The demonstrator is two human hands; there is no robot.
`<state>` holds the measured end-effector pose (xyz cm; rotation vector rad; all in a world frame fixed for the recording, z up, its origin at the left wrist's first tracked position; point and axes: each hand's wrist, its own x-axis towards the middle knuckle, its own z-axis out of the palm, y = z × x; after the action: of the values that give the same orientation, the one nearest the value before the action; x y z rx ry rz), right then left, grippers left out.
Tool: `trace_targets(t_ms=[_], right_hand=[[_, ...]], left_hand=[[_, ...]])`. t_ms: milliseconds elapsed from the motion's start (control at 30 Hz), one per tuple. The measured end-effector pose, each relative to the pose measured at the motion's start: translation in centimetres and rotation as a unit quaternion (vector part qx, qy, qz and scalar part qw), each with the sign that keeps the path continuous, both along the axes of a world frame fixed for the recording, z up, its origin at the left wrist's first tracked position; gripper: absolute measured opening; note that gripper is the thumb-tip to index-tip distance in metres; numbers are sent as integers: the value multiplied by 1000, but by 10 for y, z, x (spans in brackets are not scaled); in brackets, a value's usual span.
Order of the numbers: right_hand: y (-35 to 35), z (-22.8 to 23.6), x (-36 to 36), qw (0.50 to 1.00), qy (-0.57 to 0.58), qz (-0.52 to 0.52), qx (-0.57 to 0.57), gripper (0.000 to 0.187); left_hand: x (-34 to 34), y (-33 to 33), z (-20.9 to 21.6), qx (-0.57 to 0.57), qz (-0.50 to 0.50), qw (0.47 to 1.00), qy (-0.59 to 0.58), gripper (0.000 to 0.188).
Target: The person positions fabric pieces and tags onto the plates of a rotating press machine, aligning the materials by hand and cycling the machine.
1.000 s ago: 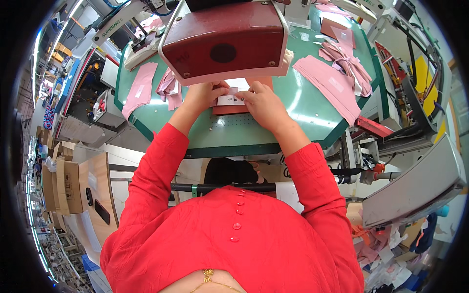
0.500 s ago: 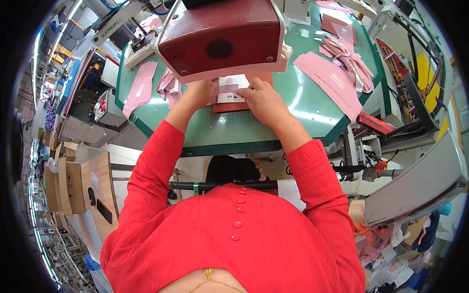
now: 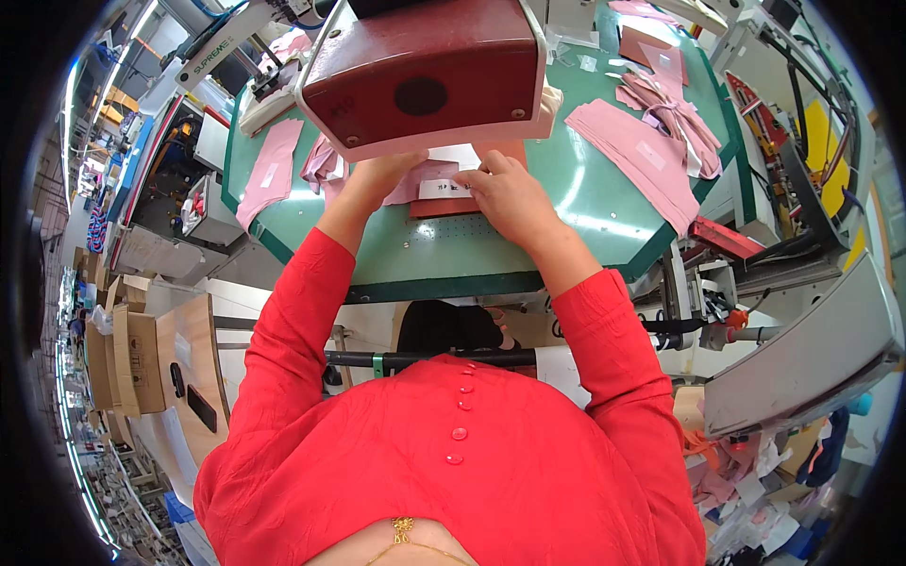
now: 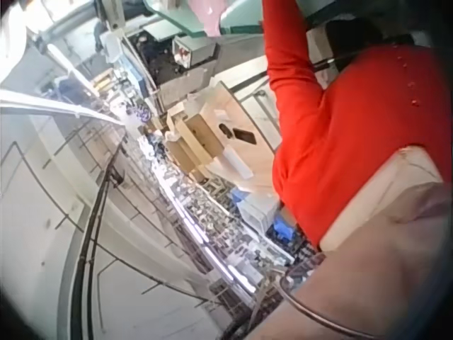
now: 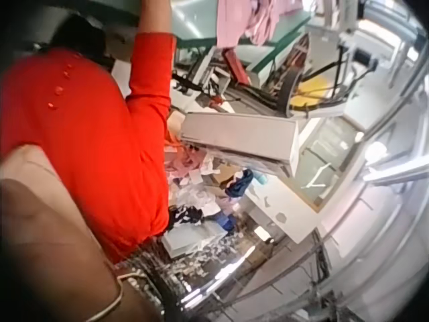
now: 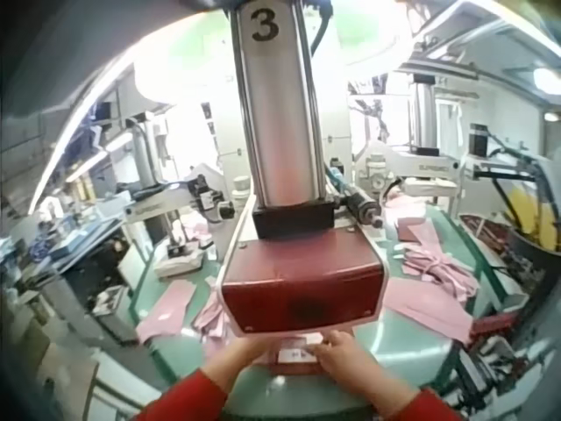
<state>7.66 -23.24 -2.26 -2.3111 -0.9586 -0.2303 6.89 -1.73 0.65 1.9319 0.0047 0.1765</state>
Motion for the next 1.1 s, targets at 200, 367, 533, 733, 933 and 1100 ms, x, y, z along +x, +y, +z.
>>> trace_targets(t_ms=[200, 367, 533, 733, 933, 1100], right_hand=[[0, -1, 1, 1000, 12, -7, 12, 26], [-1, 1, 0, 1000, 16, -8, 9, 25], [0, 1, 0, 1000, 16, -4, 12, 25], [0, 1, -1, 1000, 13, 2, 12, 25], [-1, 1, 0, 998, 12, 1, 54, 18], [-2, 5, -1, 999, 20, 2, 30, 14]], left_hand=[[1, 1, -1, -71, -1, 997, 29, 28], [-3, -5, 3, -87, -1, 996, 11, 19], [0, 0, -2, -101, -17, 995, 10, 24], [-3, 4, -8, 35, -28, 996, 74, 26], [1, 4, -11, 39, -29, 989, 141, 31], [1, 3, -12, 48, -29, 989, 136, 34]])
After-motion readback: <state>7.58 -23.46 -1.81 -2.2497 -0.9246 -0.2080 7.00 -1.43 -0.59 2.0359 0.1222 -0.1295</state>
